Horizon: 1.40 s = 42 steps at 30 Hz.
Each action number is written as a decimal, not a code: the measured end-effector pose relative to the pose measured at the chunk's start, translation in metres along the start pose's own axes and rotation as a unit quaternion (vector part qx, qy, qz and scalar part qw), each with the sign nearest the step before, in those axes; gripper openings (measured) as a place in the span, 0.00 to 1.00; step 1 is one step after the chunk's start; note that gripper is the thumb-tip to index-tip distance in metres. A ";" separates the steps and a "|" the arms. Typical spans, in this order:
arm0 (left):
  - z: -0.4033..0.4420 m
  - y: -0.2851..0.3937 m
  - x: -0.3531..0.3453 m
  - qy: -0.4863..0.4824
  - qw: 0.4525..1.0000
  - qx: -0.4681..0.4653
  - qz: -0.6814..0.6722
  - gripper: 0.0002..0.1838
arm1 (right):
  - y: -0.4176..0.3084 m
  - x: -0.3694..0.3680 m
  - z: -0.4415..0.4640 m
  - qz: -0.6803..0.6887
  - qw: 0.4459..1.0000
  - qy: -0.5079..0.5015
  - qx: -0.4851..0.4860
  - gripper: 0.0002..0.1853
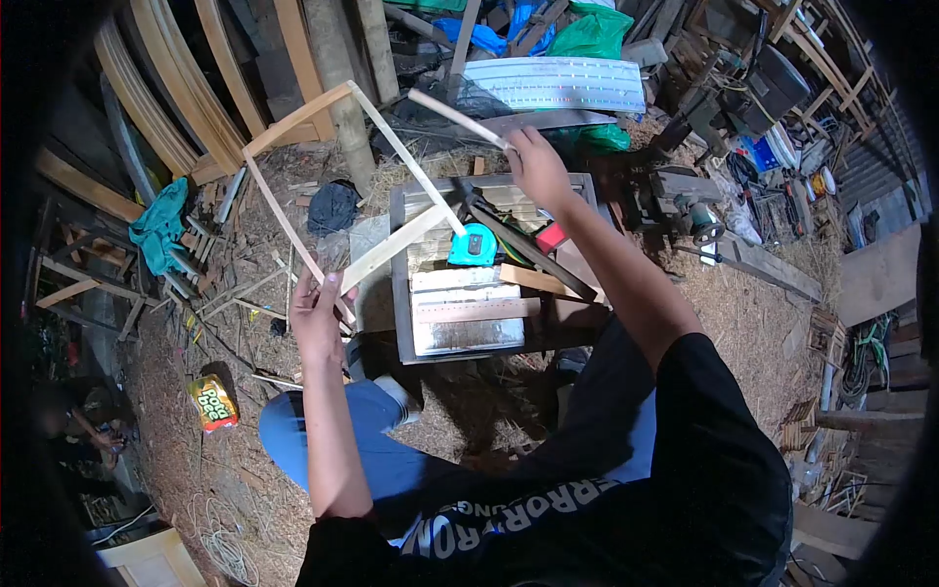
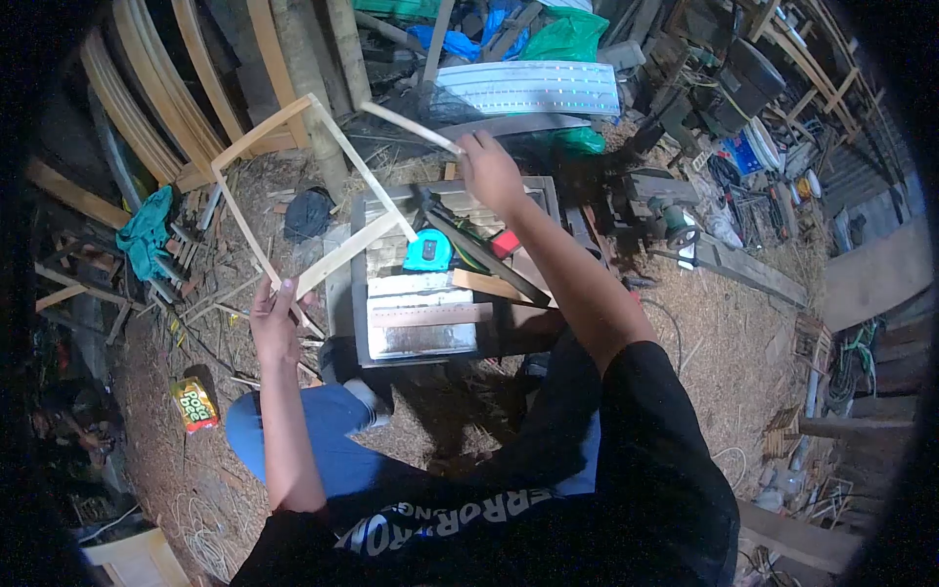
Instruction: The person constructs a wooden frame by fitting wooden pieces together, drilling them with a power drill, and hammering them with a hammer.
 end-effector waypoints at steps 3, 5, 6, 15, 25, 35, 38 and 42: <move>-0.008 0.007 -0.006 0.009 1.000 -0.023 -0.011 0.21 | -0.016 0.020 0.019 0.045 0.997 0.058 0.023 0.11; -0.010 0.008 -0.005 0.009 0.999 -0.032 -0.003 0.22 | -0.027 0.034 0.027 0.074 0.993 0.083 0.028 0.12; -0.011 0.009 -0.003 0.009 0.999 -0.036 0.001 0.22 | -0.035 0.042 0.029 0.089 0.992 0.088 0.023 0.12; -0.021 0.010 0.009 -0.027 0.999 -0.036 0.000 0.27 | -0.055 0.037 -0.012 0.396 0.842 -0.148 -0.335 0.21; -0.043 0.020 -0.002 -0.100 0.995 0.009 -0.015 0.29 | -0.144 0.069 -0.029 0.573 0.725 -0.186 -0.334 0.13; -0.042 0.014 0.023 -0.164 0.985 0.046 0.006 0.35 | -0.163 0.068 -0.041 0.595 0.722 -0.131 -0.327 0.09; -0.037 0.010 0.030 -0.157 0.987 0.025 0.027 0.34 | -0.176 0.077 -0.044 0.574 0.746 -0.126 -0.314 0.07; -0.040 0.011 0.033 -0.162 0.984 0.006 0.074 0.31 | -0.176 0.082 -0.057 0.570 0.752 -0.112 -0.311 0.05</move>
Point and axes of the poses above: each hand's wrist, its own z-axis towards the middle knuckle, its own x-axis out of the back of the hand, y = z × x, the point moved 2 cm from there along z, towards the middle knuckle, and after that the axes turned 11 degrees about x, right-handed, at the moved point
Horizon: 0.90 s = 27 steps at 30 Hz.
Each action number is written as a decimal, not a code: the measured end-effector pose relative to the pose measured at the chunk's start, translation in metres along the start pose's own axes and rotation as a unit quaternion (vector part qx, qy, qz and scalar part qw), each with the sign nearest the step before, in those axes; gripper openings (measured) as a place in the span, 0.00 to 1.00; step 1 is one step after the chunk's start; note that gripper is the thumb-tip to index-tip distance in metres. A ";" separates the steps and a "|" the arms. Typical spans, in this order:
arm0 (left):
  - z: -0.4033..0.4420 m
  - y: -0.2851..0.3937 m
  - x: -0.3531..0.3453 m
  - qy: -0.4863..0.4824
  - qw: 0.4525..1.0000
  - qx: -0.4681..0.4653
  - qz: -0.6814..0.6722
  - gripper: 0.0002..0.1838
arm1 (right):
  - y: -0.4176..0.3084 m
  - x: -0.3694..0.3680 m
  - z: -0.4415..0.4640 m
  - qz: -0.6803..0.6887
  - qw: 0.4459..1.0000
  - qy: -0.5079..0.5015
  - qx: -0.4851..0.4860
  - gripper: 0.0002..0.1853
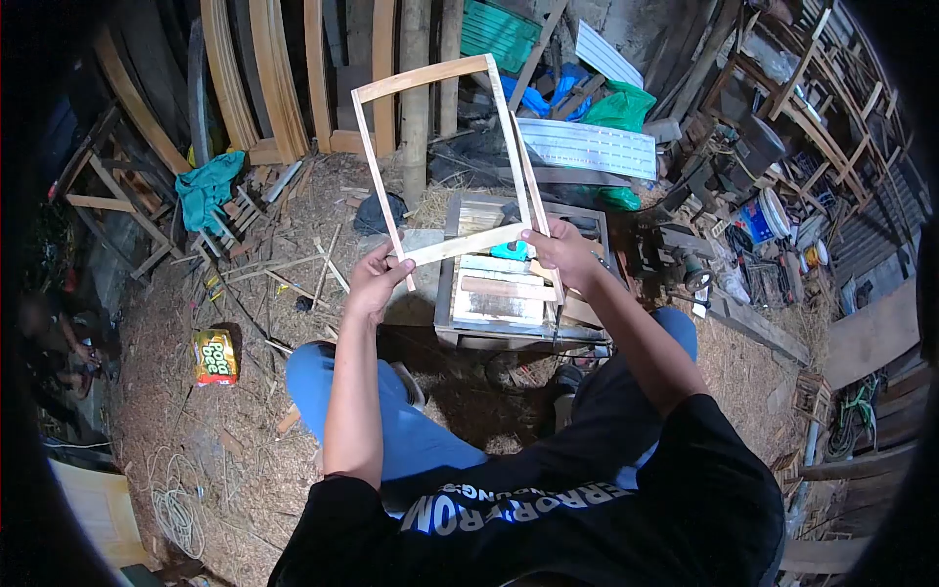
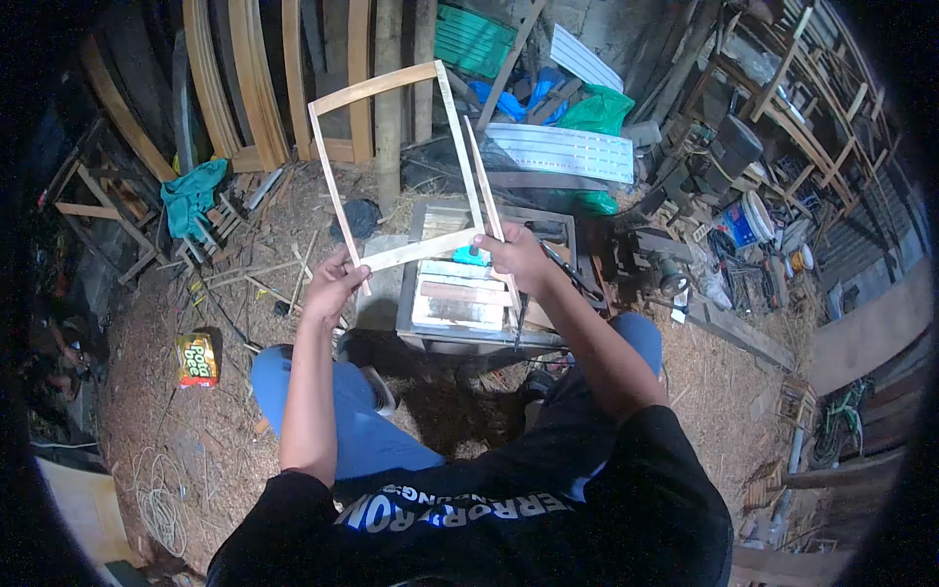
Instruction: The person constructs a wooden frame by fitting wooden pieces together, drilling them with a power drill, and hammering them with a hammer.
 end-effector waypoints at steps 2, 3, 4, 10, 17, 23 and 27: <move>-0.001 -0.001 0.000 0.001 1.000 -0.007 0.015 0.29 | -0.002 0.003 -0.005 -0.003 1.000 -0.011 0.007 0.05; -0.001 -0.001 -0.003 0.002 1.000 -0.009 0.017 0.29 | -0.002 0.003 -0.008 0.010 1.000 -0.002 0.015 0.05; -0.002 -0.002 -0.005 0.004 1.000 -0.009 0.019 0.29 | -0.002 0.002 -0.011 0.023 0.999 0.007 0.022 0.05; -0.014 0.000 -0.011 0.002 1.000 -0.025 0.009 0.26 | -0.015 -0.007 -0.026 -0.028 0.999 0.028 0.030 0.08; -0.024 0.005 -0.019 -0.058 0.995 -0.082 -0.012 0.22 | 0.004 0.006 -0.025 0.018 0.998 0.040 0.037 0.08; -0.028 0.011 -0.037 -0.093 0.991 -0.091 -0.022 0.22 | 0.004 0.009 -0.024 0.060 0.996 0.056 0.037 0.10; -0.022 0.010 -0.042 -0.131 0.990 -0.036 -0.024 0.24 | 0.009 0.017 -0.021 0.064 0.995 0.062 0.042 0.09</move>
Point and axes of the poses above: each hand's wrist, its own z-axis towards the middle knuckle, its own x-axis out of the back of the hand, y = z × x, the point moved 2 cm from there along z, towards the middle knuckle, and after that the axes turned 11 degrees about x, right-handed, at the moved point
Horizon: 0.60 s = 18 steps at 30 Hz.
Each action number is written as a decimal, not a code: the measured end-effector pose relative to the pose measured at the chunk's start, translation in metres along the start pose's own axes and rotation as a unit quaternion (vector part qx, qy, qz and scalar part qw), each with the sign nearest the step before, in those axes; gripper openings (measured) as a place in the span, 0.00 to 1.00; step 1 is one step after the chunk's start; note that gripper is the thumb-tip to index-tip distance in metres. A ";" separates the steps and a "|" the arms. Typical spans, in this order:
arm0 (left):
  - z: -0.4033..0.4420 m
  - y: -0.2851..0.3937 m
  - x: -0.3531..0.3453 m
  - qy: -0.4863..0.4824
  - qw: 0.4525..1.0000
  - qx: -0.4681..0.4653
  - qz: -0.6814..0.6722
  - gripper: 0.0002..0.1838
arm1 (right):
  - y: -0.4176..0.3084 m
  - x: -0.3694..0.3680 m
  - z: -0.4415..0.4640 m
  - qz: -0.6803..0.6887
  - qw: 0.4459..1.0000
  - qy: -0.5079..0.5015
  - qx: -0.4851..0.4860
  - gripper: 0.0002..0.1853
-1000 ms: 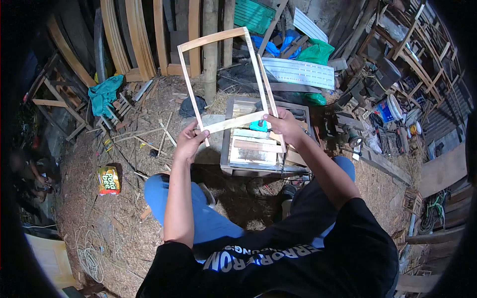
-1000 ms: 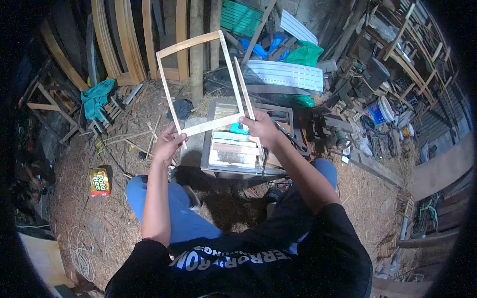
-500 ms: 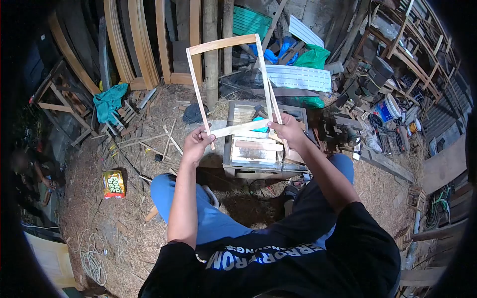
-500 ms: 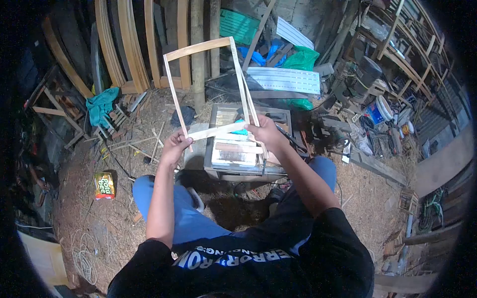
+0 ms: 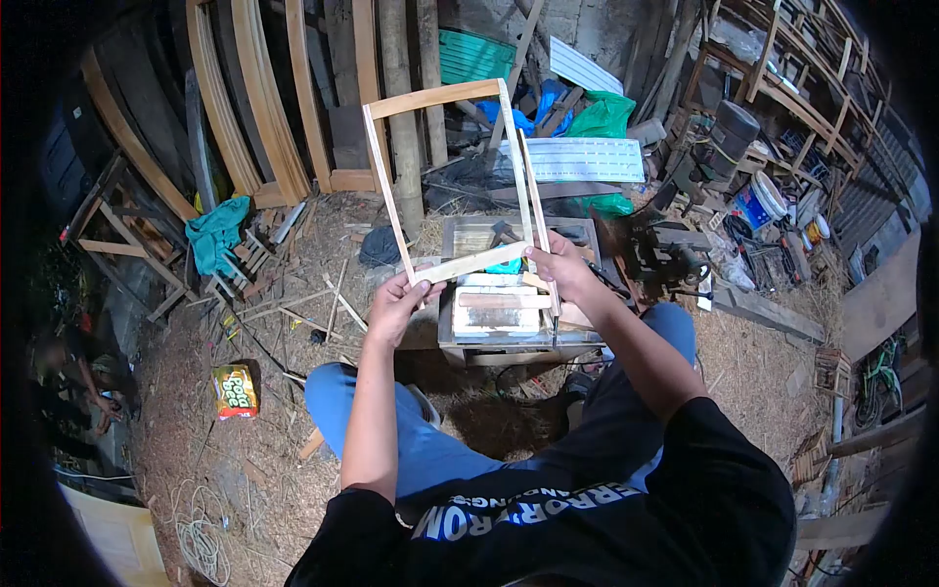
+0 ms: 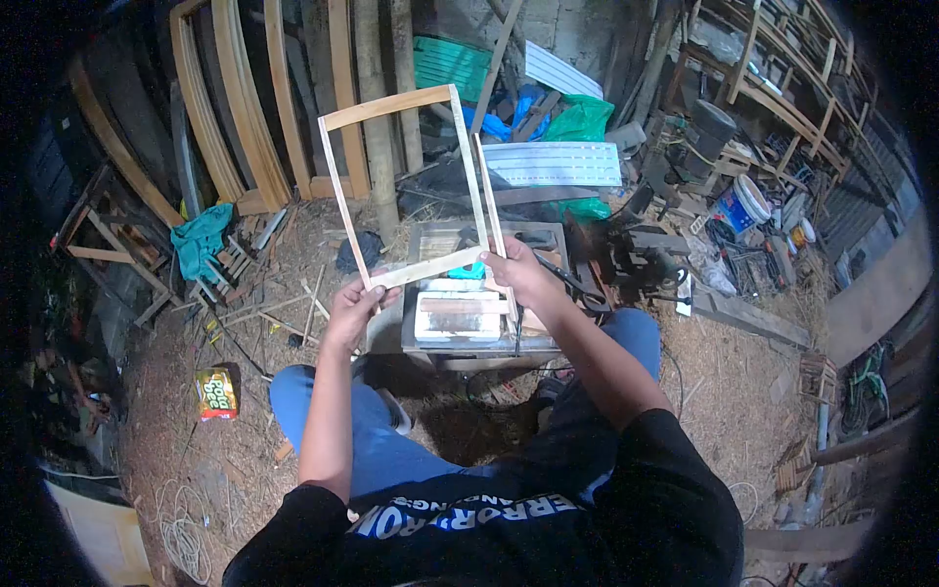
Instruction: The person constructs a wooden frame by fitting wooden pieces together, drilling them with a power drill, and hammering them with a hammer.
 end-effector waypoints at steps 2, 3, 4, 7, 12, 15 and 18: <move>0.001 0.000 -0.004 -0.008 1.000 0.001 0.002 0.23 | 0.001 0.003 0.002 0.013 1.000 -0.002 0.005 0.09; 0.002 0.000 -0.007 -0.012 1.000 0.002 0.004 0.23 | 0.004 0.006 0.004 0.020 1.000 -0.003 0.008 0.10; 0.003 0.000 -0.011 -0.023 1.000 0.008 0.010 0.23 | 0.006 0.008 0.006 0.021 0.999 -0.027 0.012 0.11; 0.006 -0.003 -0.014 -0.022 1.000 0.015 0.013 0.23 | 0.010 0.012 0.005 0.030 0.999 -0.020 0.028 0.07; 0.011 -0.010 -0.019 0.041 0.998 -0.015 0.034 0.21 | 0.028 0.018 0.020 0.127 0.991 -0.020 0.040 0.11; 0.015 -0.014 -0.019 0.083 0.994 -0.030 0.065 0.20 | 0.003 0.003 0.015 0.154 0.984 0.088 0.007 0.17; 0.024 -0.024 -0.014 0.123 0.989 -0.066 0.057 0.19 | 0.016 0.017 0.024 0.091 0.990 0.070 0.085 0.18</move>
Point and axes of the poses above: each hand's wrist, its own z-axis towards the middle knuckle, its own x-axis out of the back of the hand, y = z × x, the point moved 2 cm from there along z, towards the middle knuckle, and after that the axes turned 11 degrees about x, right-handed, at the moved point
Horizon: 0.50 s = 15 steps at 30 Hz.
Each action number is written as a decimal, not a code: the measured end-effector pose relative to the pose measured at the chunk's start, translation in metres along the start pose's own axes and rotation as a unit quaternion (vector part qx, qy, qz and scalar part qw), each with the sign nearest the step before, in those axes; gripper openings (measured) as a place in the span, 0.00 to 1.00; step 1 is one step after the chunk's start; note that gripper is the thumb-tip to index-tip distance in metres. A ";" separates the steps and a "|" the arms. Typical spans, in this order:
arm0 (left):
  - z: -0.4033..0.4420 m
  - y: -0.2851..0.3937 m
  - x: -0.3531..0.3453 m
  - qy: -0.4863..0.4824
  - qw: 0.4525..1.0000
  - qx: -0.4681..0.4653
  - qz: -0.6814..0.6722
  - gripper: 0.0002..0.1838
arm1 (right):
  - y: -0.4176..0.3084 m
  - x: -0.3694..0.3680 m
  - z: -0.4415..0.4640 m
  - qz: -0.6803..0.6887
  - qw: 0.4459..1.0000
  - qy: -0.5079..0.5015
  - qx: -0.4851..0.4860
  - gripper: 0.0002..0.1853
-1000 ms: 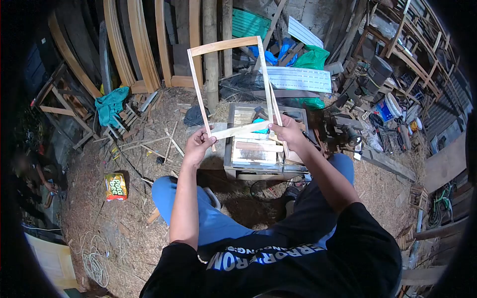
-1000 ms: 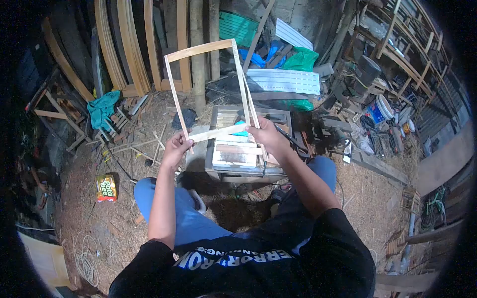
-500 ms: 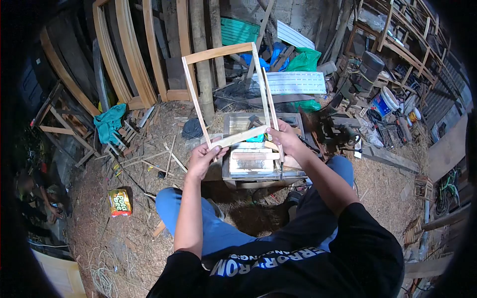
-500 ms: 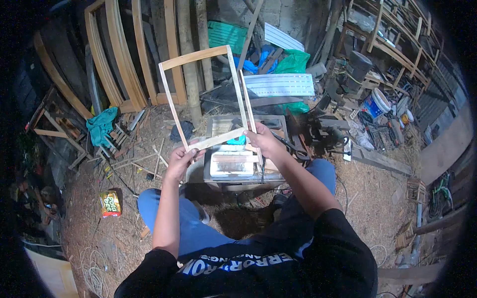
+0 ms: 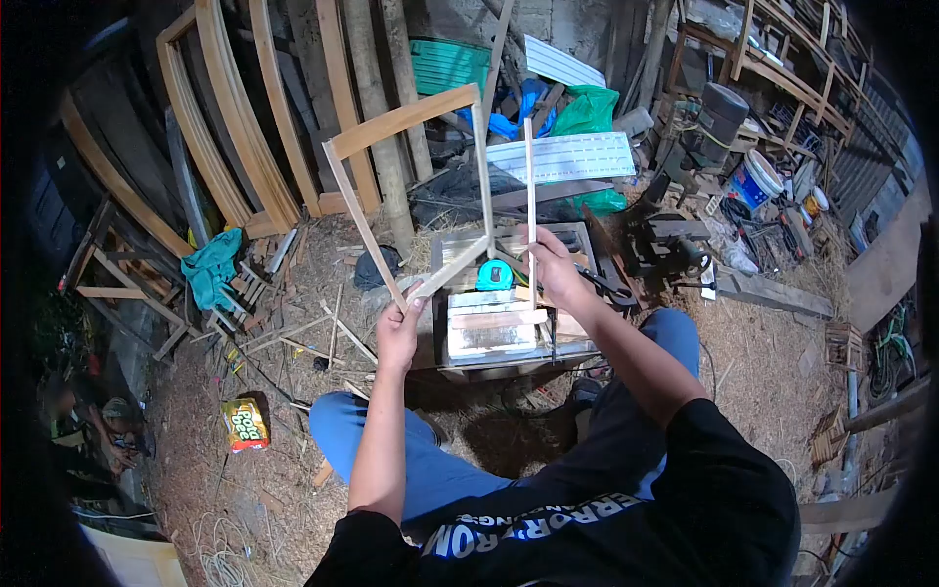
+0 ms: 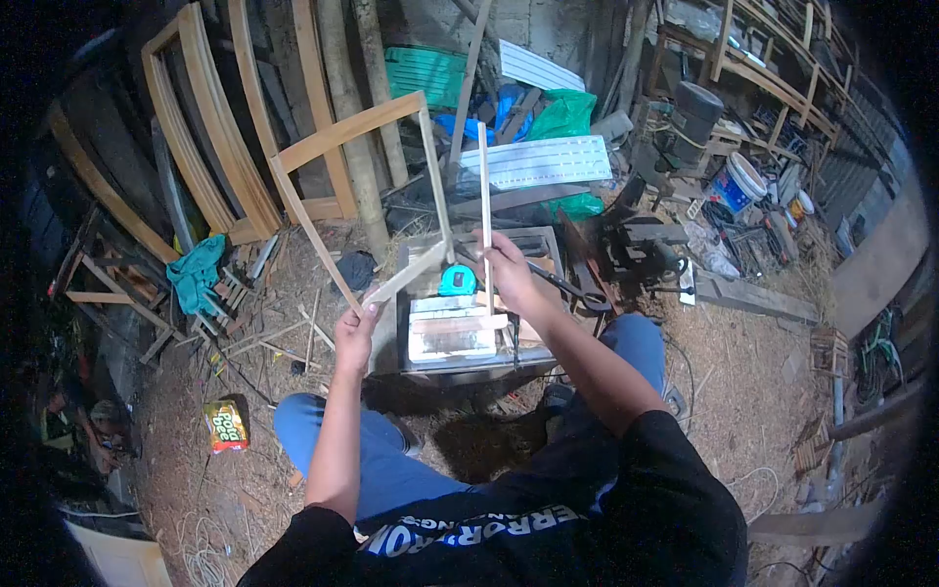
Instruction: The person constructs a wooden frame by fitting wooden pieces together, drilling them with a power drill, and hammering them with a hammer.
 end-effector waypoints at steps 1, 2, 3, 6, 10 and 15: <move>0.001 -0.002 0.001 0.013 1.000 -0.010 0.016 0.19 | 0.001 0.003 0.002 -0.026 0.999 0.001 0.029 0.18; 0.002 -0.003 0.002 0.028 0.999 -0.020 0.032 0.19 | 0.000 0.007 0.003 -0.041 0.998 -0.005 0.039 0.17; 0.003 -0.004 0.002 0.042 0.998 -0.031 0.047 0.19 | -0.002 0.006 0.002 -0.068 0.996 0.001 0.059 0.17; 0.003 -0.005 0.004 0.080 0.993 -0.034 0.084 0.19 | -0.005 0.005 -0.001 -0.122 0.987 0.011 0.100 0.16; 0.006 -0.006 0.003 0.092 0.992 -0.047 0.078 0.18 | -0.008 0.008 -0.001 -0.188 0.976 -0.018 0.111 0.12; 0.008 -0.009 0.002 0.128 0.981 -0.086 0.116 0.18 | -0.021 0.010 -0.001 -0.229 0.961 -0.073 0.135 0.12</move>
Point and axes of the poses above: each hand's wrist, its own z-axis towards the middle knuckle, its own x-axis out of the back of the hand, y = z × x, the point moved 2 cm from there along z, towards the middle knuckle, and after that the axes turned 11 degrees about x, right-handed, at the moved point
